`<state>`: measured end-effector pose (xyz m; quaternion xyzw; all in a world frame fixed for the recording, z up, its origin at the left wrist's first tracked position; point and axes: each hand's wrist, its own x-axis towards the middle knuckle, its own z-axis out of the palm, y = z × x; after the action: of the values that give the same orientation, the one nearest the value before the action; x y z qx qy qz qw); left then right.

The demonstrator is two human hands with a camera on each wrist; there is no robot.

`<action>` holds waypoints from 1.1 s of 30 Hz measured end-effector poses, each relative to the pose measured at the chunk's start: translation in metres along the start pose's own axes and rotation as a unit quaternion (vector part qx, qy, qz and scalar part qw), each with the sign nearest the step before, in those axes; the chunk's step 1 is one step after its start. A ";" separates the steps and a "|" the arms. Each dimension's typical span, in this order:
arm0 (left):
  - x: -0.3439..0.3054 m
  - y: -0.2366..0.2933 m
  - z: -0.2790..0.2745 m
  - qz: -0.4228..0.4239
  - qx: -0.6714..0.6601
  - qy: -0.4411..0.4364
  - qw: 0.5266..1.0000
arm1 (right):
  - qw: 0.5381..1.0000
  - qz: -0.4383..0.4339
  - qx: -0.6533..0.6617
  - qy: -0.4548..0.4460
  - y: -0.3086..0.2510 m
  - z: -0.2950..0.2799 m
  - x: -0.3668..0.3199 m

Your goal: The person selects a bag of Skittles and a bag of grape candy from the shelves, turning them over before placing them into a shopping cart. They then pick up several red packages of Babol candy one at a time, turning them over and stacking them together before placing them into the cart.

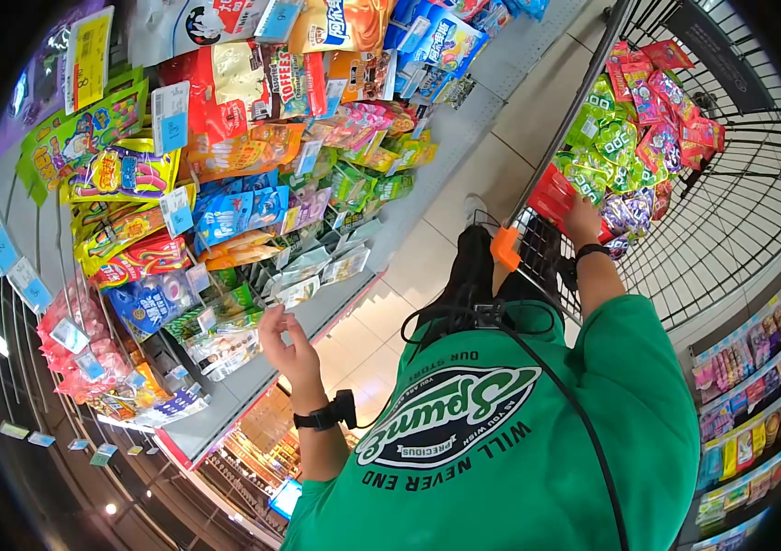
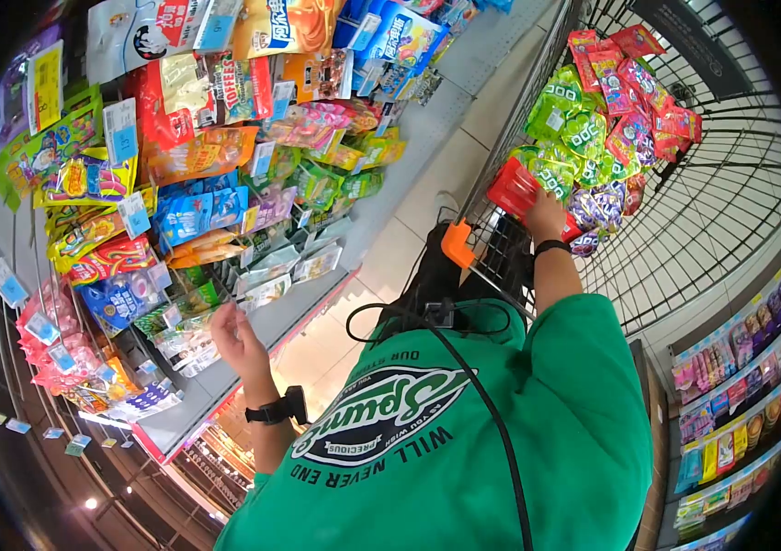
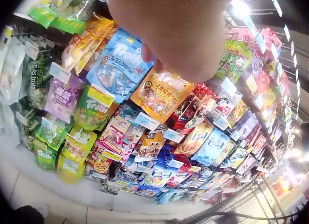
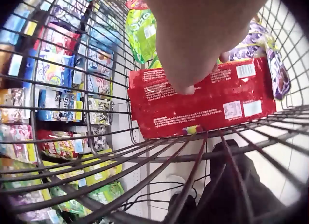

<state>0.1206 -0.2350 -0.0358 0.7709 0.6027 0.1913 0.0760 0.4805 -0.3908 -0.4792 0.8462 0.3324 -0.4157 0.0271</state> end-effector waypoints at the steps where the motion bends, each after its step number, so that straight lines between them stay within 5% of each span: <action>1: -0.001 0.002 0.002 -0.006 -0.010 -0.003 1.000 | 1.000 0.000 -0.002 -0.002 0.005 0.003 0.002; 6: 0.003 0.013 0.015 0.014 -0.006 -0.029 0.999 | 0.988 -0.050 -0.115 -0.089 0.017 -0.002 -0.002; 8: 0.006 0.016 0.019 0.020 -0.006 -0.031 0.999 | 0.985 -0.086 -0.140 -0.059 0.024 -0.004 -0.003; 12: 0.018 0.023 0.029 0.048 -0.063 -0.019 0.997 | 0.987 -0.096 -0.017 -0.126 0.023 -0.055 -0.033; 17: 0.031 0.044 0.060 0.041 -0.219 -0.068 0.972 | 0.955 -0.148 0.246 0.079 0.026 -0.135 -0.100; 20: 0.043 0.089 0.073 0.123 -0.338 -0.140 0.922 | 0.914 -0.181 0.305 0.200 -0.031 -0.220 -0.181; 25: 0.045 0.151 0.043 0.292 -0.426 -0.174 0.838 | 0.798 -0.408 0.166 0.411 -0.151 -0.296 -0.309; 27: 0.034 0.146 0.026 0.220 -0.608 -0.222 0.729 | 0.773 -0.459 0.116 0.421 -0.207 -0.305 -0.359; 28: 0.032 0.131 0.017 0.226 -0.610 -0.203 0.732 | 0.760 -0.501 0.080 0.407 -0.238 -0.306 -0.384; 30: 0.034 0.096 0.001 0.051 -0.718 -0.257 0.645 | 0.731 -0.557 0.039 0.392 -0.277 -0.295 -0.411; 33: 0.052 0.050 -0.032 0.026 -0.752 -0.150 0.641 | 0.710 -0.621 0.053 0.328 -0.329 -0.275 -0.435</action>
<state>0.1639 -0.2019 0.0213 0.4820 0.2111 0.4618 0.7140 0.2882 -0.2811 0.0905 0.5318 0.7485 -0.0520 -0.3927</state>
